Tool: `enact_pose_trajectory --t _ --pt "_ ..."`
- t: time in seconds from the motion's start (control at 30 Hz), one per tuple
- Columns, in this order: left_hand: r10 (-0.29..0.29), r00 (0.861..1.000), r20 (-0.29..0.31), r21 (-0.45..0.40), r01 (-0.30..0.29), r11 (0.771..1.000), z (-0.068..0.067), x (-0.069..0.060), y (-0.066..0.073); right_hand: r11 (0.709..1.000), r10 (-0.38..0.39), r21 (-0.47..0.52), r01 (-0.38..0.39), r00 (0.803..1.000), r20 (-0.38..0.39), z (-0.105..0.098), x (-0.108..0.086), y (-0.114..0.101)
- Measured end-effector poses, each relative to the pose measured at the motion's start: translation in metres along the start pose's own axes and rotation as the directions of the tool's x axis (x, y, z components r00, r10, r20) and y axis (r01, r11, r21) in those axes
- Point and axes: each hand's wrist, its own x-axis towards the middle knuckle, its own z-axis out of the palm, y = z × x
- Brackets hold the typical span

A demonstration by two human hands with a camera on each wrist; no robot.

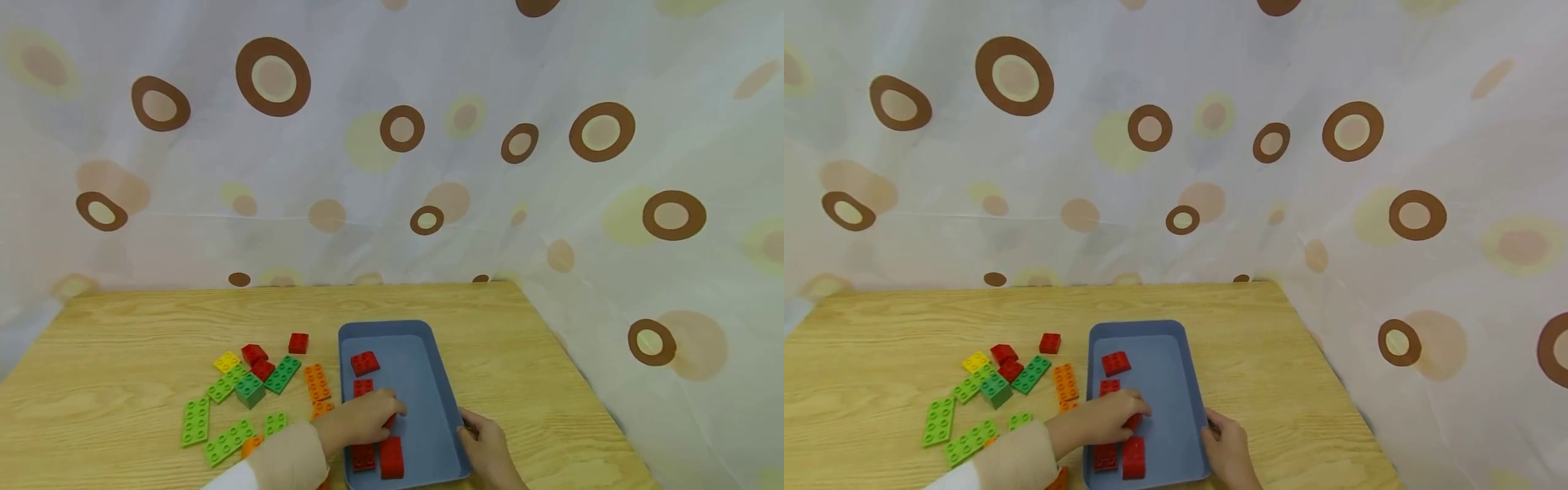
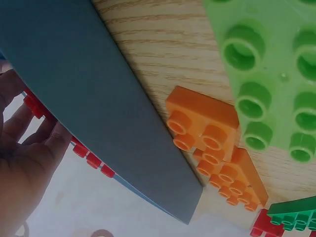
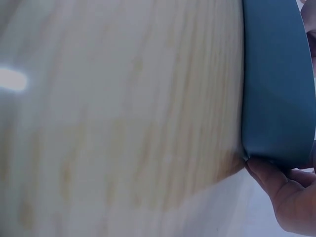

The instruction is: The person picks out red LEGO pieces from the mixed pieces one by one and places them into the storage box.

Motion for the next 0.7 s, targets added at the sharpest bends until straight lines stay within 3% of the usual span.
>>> enact_pose_trajectory --t 0.33,0.7 --pt "0.051 0.997 -0.061 -0.048 -0.054 0.997 -0.011 -0.009 -0.003 1.0 0.029 -0.007 -0.029 1.0 0.011 -0.001 0.001 -0.003" --pt "0.022 0.999 -0.047 -0.093 -0.026 0.995 -0.015 -0.02 -0.002 1.0 0.014 -0.01 -0.014 1.0 -0.004 0.0 0.0 -0.004"
